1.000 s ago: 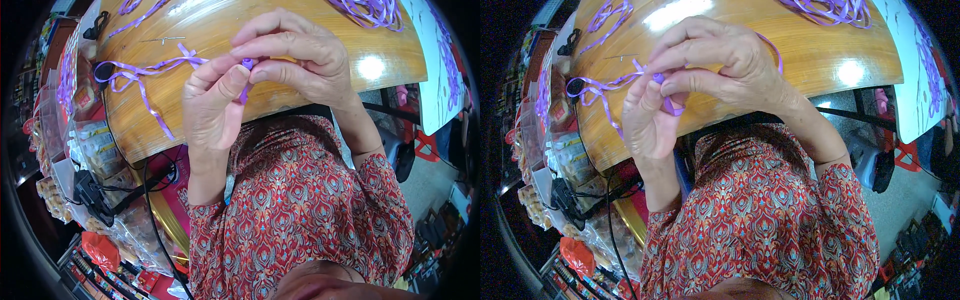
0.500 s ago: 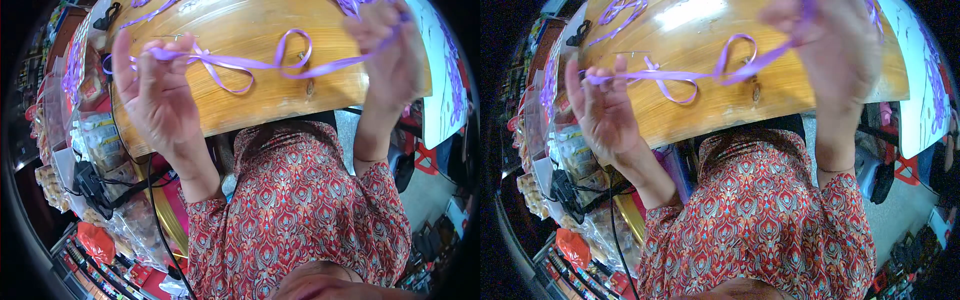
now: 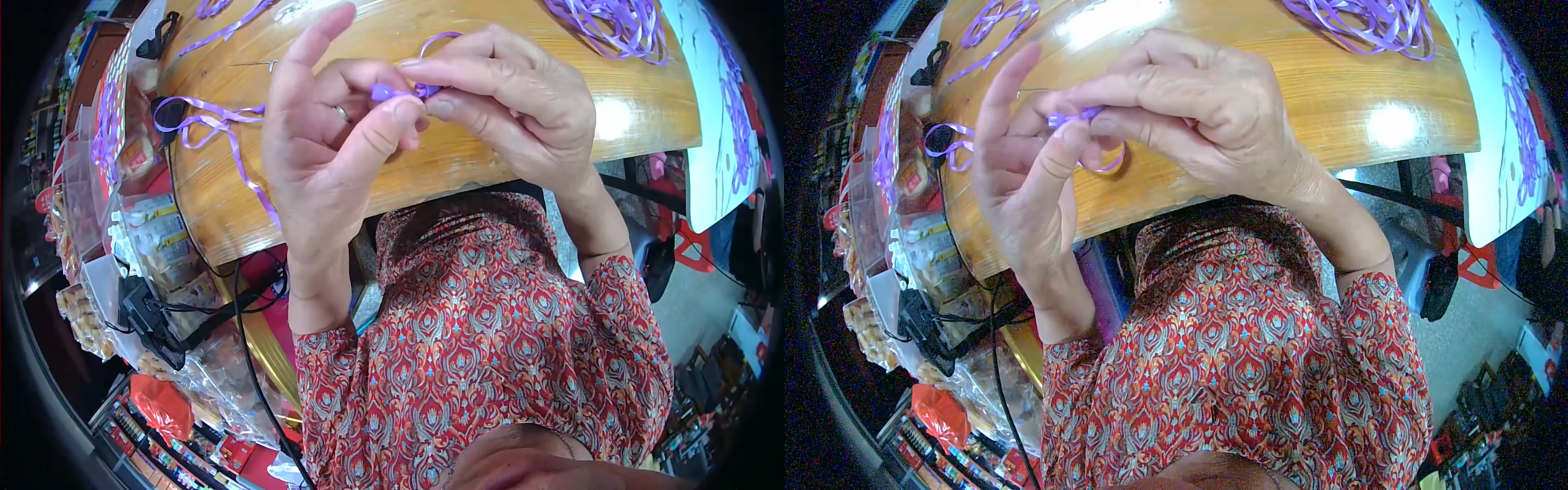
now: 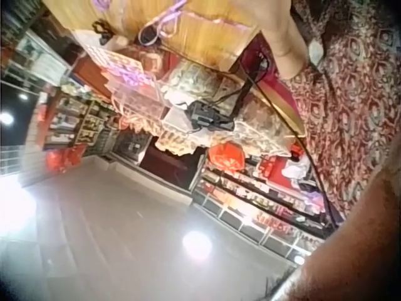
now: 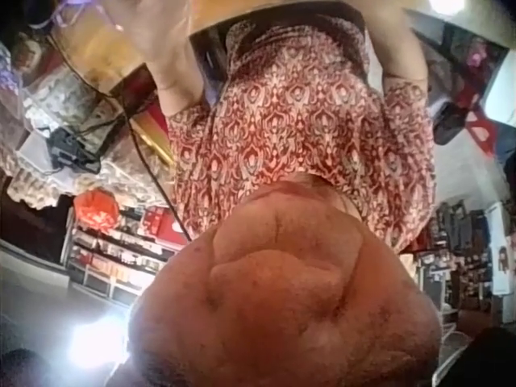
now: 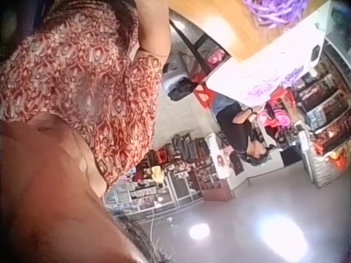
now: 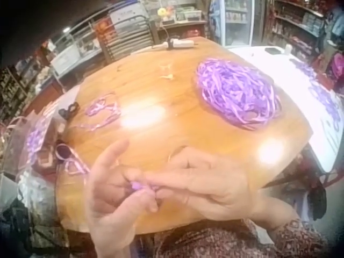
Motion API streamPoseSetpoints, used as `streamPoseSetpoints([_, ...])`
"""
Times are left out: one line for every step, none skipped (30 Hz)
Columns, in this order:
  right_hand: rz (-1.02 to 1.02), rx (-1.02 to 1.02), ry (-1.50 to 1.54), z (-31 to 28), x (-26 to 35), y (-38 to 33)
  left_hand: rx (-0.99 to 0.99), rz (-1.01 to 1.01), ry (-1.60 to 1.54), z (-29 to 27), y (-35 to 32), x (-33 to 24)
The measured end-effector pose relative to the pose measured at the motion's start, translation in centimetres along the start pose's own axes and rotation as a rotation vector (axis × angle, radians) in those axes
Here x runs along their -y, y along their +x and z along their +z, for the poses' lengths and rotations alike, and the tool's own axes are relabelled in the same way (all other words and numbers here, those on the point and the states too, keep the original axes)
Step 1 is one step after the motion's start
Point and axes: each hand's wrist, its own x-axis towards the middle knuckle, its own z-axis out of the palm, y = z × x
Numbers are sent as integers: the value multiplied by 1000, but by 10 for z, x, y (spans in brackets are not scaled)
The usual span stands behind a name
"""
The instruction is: The person folds and weaves purple ribbons by hand on a wooden table, creating small decorative knots. They pick up individual ribbons, loop them together, and pull the ends to tighten the knots.
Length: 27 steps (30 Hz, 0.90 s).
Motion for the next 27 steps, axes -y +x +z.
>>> streamPoseSetpoints([10, 13, 16, -1, -1, 0, 35, -97, -151, -1, -1, 0])
streamPoseSetpoints([11, 12, 16, -1, -2, 0, 35, -98, -151, -3, -1, 2])
streamPoseSetpoints([-8, 9, 34, 0, -2, 0, 38, -134, -198, -6, -1, 4])
streamPoseSetpoints([-27, 6, 52, 1, -3, 0, 38, -170, -245, -8, -1, 7])
streamPoseSetpoints([-27, 6, 53, 1, -3, 0, 38, -169, -244, -8, -2, 9])
streamPoseSetpoints([-22, 3, 46, 2, -4, 0, -11, -180, -317, -6, -3, 11])
streamPoseSetpoints([-16, -1, 38, 3, -5, 0, -57, -192, -391, -5, -5, 15])
streamPoseSetpoints([-15, -2, 37, 5, -6, -1, -56, -192, -391, -3, -7, 20])
streamPoseSetpoints([-12, -18, 39, 6, -8, -3, -121, -202, -459, -1, -9, 26])
streamPoseSetpoints([-6, -35, 42, 7, -9, -4, -187, -213, -527, 2, -11, 29])
streamPoseSetpoints([-5, -36, 42, 8, -8, -5, -186, -214, -526, 7, -12, 30])
streamPoseSetpoints([62, -59, 98, 10, -6, -7, -241, -167, -573, 11, -14, 31])
streamPoseSetpoints([129, -81, 155, 11, -5, -8, -297, -118, -620, 15, -15, 31])
streamPoseSetpoints([129, -82, 156, 13, -6, -8, -297, -119, -619, 18, -15, 33])
streamPoseSetpoints([112, -114, 157, 15, -7, -9, -322, -104, -607, 20, -16, 35])
streamPoseSetpoints([94, -147, 156, 15, -7, -9, -346, -89, -597, 21, -15, 36])
streamPoseSetpoints([93, -148, 157, 14, -6, -8, -344, -89, -595, 21, -14, 35])
streamPoseSetpoints([77, -118, 98, 12, -4, -7, -367, -65, -539, 22, -14, 34])
streamPoseSetpoints([64, -89, 35, 10, -4, -8, -387, -45, -485, 22, -14, 35])
streamPoseSetpoints([67, -91, 32, 8, -6, -8, -385, -47, -486, 22, -12, 34])
streamPoseSetpoints([48, -108, 55, 7, -8, -8, -335, -12, -473, 21, -9, 31])
streamPoseSetpoints([27, -126, 80, 6, -8, -8, -286, 25, -456, 19, -8, 28])
streamPoseSetpoints([28, -128, 81, 5, -8, -8, -285, 24, -455, 16, -8, 26])
streamPoseSetpoints([51, -153, 121, 5, -7, -9, -212, -38, -437, 13, -9, 24])
streamPoseSetpoints([73, -176, 160, 5, -8, -9, -139, -99, -420, 10, -10, 23])
streamPoseSetpoints([75, -177, 158, 4, -10, -9, -137, -101, -421, 8, -12, 23])
streamPoseSetpoints([-1, -183, 150, 2, -14, -9, -161, -113, -358, 6, -14, 24])
